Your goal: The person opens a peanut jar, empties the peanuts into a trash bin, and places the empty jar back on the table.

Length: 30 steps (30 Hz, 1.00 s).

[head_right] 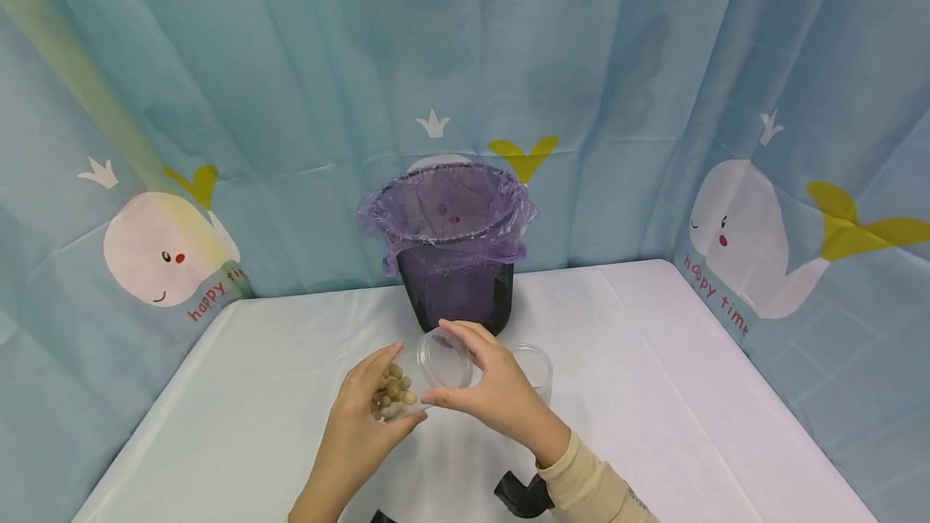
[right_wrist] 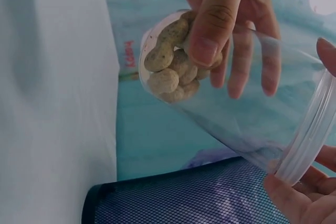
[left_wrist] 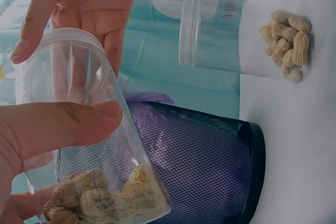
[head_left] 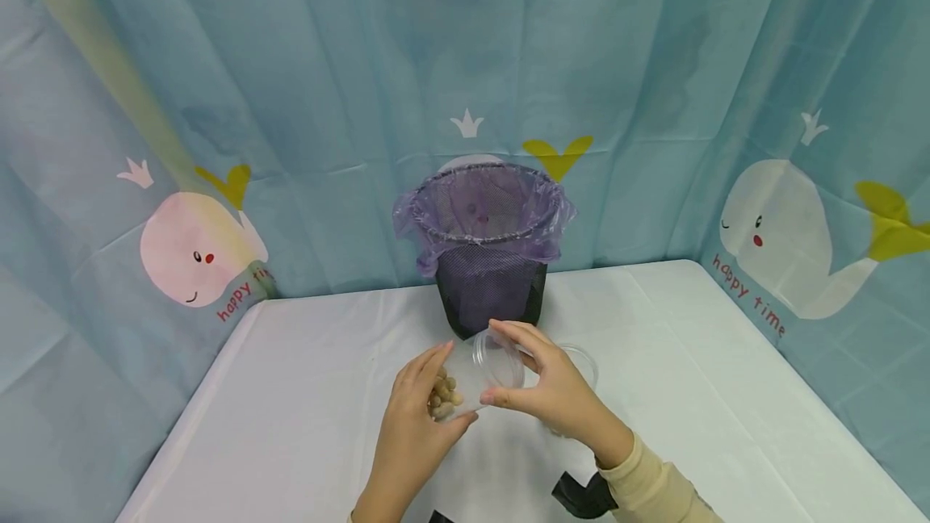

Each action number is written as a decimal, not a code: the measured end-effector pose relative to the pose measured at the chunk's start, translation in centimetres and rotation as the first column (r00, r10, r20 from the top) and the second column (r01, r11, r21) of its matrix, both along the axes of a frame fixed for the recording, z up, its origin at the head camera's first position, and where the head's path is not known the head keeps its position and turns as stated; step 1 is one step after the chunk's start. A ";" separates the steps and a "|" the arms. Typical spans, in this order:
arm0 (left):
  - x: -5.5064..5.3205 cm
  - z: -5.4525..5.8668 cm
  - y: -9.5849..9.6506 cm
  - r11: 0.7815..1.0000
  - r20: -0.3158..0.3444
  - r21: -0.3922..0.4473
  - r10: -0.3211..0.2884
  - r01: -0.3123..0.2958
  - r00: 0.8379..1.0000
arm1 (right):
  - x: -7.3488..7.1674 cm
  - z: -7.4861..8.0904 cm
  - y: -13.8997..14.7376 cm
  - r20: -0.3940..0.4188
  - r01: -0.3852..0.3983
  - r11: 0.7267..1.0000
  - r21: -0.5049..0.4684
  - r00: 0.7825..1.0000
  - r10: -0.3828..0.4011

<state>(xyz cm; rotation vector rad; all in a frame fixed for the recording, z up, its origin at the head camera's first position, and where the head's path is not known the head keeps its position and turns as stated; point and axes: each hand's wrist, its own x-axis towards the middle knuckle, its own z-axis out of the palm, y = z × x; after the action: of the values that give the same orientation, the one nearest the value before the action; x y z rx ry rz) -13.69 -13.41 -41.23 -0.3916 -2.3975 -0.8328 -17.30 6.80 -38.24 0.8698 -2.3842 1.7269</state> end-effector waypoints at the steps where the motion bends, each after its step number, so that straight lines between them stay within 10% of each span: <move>1: 0.0 0.0 0.0 1.000 0.001 0.000 0.001 -0.001 1.000 | 0.0 0.0 0.0 -0.005 -0.009 1.000 -0.003 1.000 0.009; 14: -0.1 0.0 -0.2 1.000 0.010 -0.001 -0.001 0.001 1.000 | -0.2 -0.3 0.0 0.002 -0.005 1.000 -0.010 1.000 0.005; 30: -0.6 -0.5 -0.2 0.998 -0.038 -0.048 0.028 -0.029 0.999 | 0.2 0.0 -1.2 0.227 0.243 0.970 0.022 0.943 -0.242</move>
<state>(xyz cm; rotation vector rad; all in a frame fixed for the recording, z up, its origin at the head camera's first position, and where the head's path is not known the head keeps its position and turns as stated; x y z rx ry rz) -14.30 -13.64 -41.78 -0.3879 -2.3864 -0.7493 -17.13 5.64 -38.26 0.3702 -2.4949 1.8173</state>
